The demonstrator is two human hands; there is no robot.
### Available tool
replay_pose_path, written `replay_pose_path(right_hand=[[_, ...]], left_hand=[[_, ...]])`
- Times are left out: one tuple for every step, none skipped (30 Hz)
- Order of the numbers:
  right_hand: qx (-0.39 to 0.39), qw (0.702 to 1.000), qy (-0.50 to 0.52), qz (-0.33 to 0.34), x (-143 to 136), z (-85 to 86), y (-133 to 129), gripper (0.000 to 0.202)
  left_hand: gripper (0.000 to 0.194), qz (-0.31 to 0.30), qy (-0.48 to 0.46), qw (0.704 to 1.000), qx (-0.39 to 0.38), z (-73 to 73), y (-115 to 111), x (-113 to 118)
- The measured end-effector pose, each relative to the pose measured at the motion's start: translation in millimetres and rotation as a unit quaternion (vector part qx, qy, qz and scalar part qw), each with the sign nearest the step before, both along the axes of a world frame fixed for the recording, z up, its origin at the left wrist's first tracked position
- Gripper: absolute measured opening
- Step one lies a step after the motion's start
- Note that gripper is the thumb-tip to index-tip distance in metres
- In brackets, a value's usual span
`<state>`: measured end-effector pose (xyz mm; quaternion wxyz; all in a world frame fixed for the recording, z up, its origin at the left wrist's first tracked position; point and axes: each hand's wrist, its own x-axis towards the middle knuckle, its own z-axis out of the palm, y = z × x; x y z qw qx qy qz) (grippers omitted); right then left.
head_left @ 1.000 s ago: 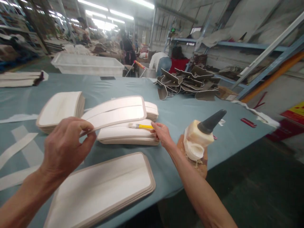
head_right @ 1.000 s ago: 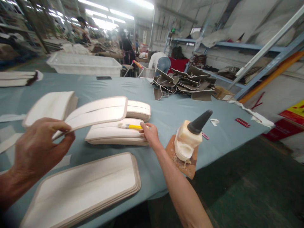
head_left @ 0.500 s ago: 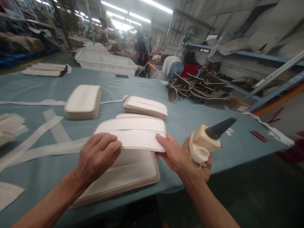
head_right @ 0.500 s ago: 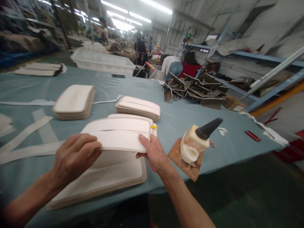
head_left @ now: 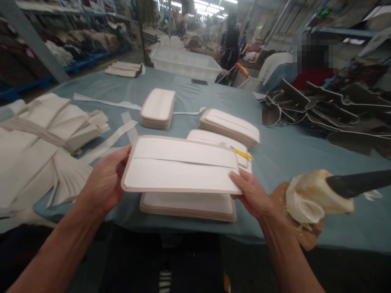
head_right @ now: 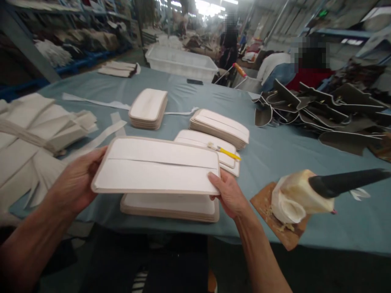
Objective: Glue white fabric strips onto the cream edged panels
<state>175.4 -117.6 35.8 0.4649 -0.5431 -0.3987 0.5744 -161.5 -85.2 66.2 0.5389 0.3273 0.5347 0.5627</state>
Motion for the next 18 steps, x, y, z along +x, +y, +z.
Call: replay_pose_path(right_hand=[[0.002,1.0,-0.018,0.006,-1,-3.8,0,0.061],[0.005,0.999,-0.039,0.008,-1,-7.1,-1,0.063],[0.008,0.998,-0.062,0.005,-1,-9.8,-2,0.065],[0.007,0.996,-0.087,0.001,-2,-12.0,-4,0.068],[0.001,0.993,-0.115,-0.004,-2,-13.8,-5,0.071],[-0.006,0.989,-0.146,-0.009,-3,-15.2,-7,0.074],[-0.01,0.983,-0.181,-0.015,-3,-16.4,-10,0.075],[-0.007,0.976,-0.218,-0.023,-4,-17.6,-11,0.076],[0.001,0.965,-0.26,-0.033,-4,-18.8,-13,0.076],[0.01,0.951,-0.306,-0.042,-3,-20.0,-15,0.075],[0.018,0.934,-0.353,-0.05,-2,-21.2,-17,0.074],[0.018,0.914,-0.402,-0.054,-1,-22.3,-18,0.073],[0.008,0.891,-0.452,-0.052,0,-23.1,-20,0.071],[-0.01,0.866,-0.497,-0.044,0,-23.4,-21,0.069],[-0.031,0.843,-0.536,-0.032,0,-23.2,-22,0.066],[-0.054,0.823,-0.566,-0.016,0,-22.4,-24,0.063],[-0.077,0.805,-0.588,0.003,-2,-21.0,-25,0.06],[-0.099,0.789,-0.605,0.021,-4,-19.1,-25,0.058]], left_hand=[[0.05,-0.003,0.007,1.0,-0.01,-4.2,-5,-1],[0.055,-0.007,0.025,0.999,-0.02,-8.9,-9,-2],[0.059,-0.008,0.052,0.998,-0.028,-13.9,-13,-4],[0.062,-0.01,0.086,0.996,-0.032,-19.2,-15,-7],[0.063,-0.016,0.124,0.992,-0.036,-24.4,-16,-9],[0.064,-0.027,0.161,0.986,-0.037,-29.4,-16,-11],[0.065,-0.039,0.196,0.979,-0.033,-34.2,-15,-13],[0.065,-0.049,0.229,0.972,-0.025,-38.5,-14,-15],[0.064,-0.062,0.258,0.964,-0.016,-42.5,-11,-16],[0.064,-0.076,0.284,0.956,-0.006,-46.1,-9,-17],[0.064,-0.091,0.307,0.947,0.002,-49.4,-6,-17],[0.064,-0.106,0.33,0.938,0.008,-52.4,-4,-18],[0.064,-0.117,0.356,0.927,0.01,-55.0,-1,-18],[0.064,-0.125,0.382,0.916,0.01,-57.2,0,-18],[0.063,-0.13,0.406,0.905,0.006,-59.0,1,-19],[0.061,-0.132,0.427,0.895,0.002,-60.4,2,-19],[0.058,-0.134,0.442,0.887,-0.002,-61.6,2,-19],[0.055,-0.133,0.453,0.882,-0.004,-62.4,1,-19]])
